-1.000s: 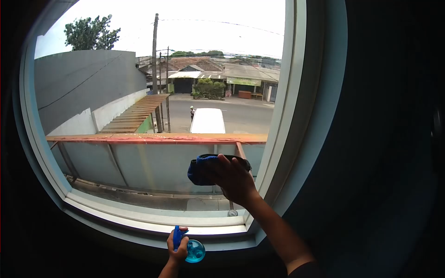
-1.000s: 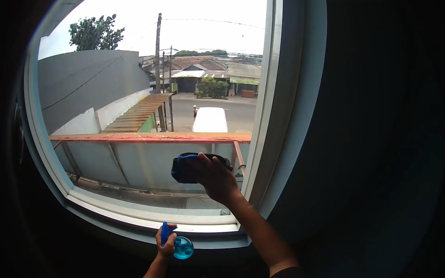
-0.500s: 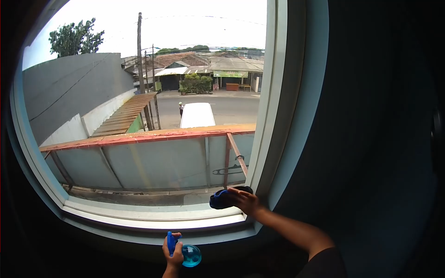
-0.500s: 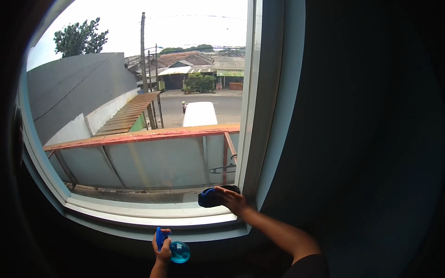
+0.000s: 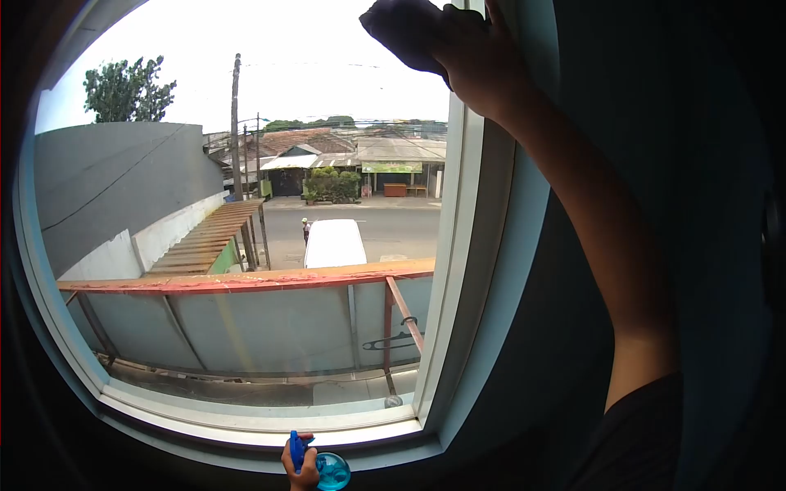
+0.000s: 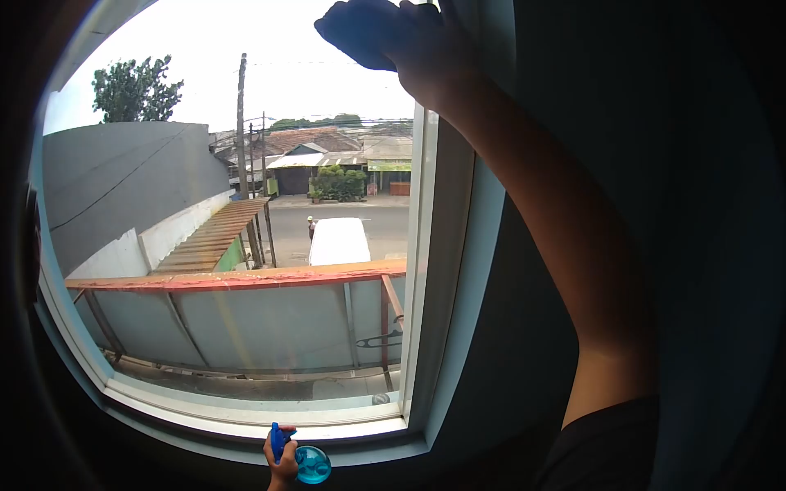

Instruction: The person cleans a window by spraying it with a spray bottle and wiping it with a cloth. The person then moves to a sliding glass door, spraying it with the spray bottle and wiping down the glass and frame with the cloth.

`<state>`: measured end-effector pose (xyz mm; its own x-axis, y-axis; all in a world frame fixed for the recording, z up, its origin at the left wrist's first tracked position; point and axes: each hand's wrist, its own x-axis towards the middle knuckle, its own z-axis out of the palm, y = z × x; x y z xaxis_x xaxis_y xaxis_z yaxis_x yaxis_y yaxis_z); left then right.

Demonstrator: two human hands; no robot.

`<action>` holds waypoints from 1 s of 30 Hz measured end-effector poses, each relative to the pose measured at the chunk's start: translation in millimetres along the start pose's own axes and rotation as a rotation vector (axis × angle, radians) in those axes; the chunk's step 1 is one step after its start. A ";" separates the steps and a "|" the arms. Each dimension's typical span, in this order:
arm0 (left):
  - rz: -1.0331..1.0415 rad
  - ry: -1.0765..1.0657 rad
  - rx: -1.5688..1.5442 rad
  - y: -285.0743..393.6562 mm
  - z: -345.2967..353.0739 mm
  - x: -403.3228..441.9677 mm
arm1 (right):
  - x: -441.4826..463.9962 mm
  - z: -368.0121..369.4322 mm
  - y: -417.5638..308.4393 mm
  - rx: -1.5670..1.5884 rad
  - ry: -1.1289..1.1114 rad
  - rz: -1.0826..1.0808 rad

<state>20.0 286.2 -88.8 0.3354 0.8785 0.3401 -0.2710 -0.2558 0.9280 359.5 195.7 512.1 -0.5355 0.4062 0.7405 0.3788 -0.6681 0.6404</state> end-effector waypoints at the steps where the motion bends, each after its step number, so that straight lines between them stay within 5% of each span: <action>1: -0.027 0.006 0.026 2.0 1.3 -1.2 | 17.4 15.6 10.6 0.099 0.150 0.046; 3: -0.040 0.046 0.008 0.4 2.3 -2.5 | 54.5 55.0 33.0 -0.106 -0.062 0.138; 5: -0.065 0.122 -0.029 -1.3 -2.2 -9.2 | 74.9 39.9 36.7 -0.106 -0.012 0.204; 7: -0.031 0.131 -0.016 10.8 -3.0 -8.0 | 96.0 37.6 36.5 0.128 -0.074 0.435; 9: -0.005 0.147 0.018 21.7 -7.8 -12.9 | 98.9 21.7 9.2 0.876 0.517 0.617; 11: 0.020 0.199 0.006 18.5 -14.7 -18.0 | 110.8 45.9 2.5 0.496 0.336 0.869; 12: 0.034 0.218 0.021 23.7 -18.7 -22.2 | 118.6 41.3 -27.1 0.573 0.342 0.867; 15: 0.001 0.270 0.093 47.5 -37.4 -38.5 | 90.7 -7.4 -121.3 1.236 0.682 1.023; 17: 0.028 0.335 0.105 49.9 -54.4 -54.2 | 39.8 -41.7 -202.2 1.750 0.392 1.165; 19: 0.051 0.410 0.104 49.2 -71.0 -72.8 | -21.1 -119.6 -311.3 2.564 0.581 1.132; 21: -0.001 0.507 0.132 47.6 -91.4 -94.6 | -78.1 -184.9 -404.2 2.965 0.150 1.433; 22: -0.016 0.551 0.137 51.1 -101.4 -108.4 | -114.1 -207.8 -446.9 3.098 -0.223 1.389; 23: -0.026 0.601 0.141 52.7 -110.3 -120.7 | -150.4 -230.1 -497.4 2.556 -0.551 0.842; 24: 0.017 0.656 0.219 42.5 -122.4 -133.4 | -160.3 -265.8 -517.3 3.121 -0.887 1.062; 25: 0.020 0.703 0.292 47.0 -130.0 -147.1 | -175.1 -296.2 -541.1 3.329 -1.339 1.481; 27: 0.008 0.777 0.406 42.5 -146.8 -176.6 | -245.3 -325.7 -599.6 3.432 -1.683 1.229; 29: -0.030 0.847 0.467 45.9 -158.7 -207.0 | -206.3 -377.9 -556.7 3.105 -2.251 1.333; 30: -0.078 0.861 0.516 47.1 -161.2 -221.7 | -224.4 -384.1 -570.4 3.070 -2.742 1.535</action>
<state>-212.6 144.4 -145.0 -0.4861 0.8406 0.2390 0.2161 -0.1494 0.9649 -26.4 246.2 -97.6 -0.7235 0.5681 -0.3922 -0.5127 -0.8227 -0.2456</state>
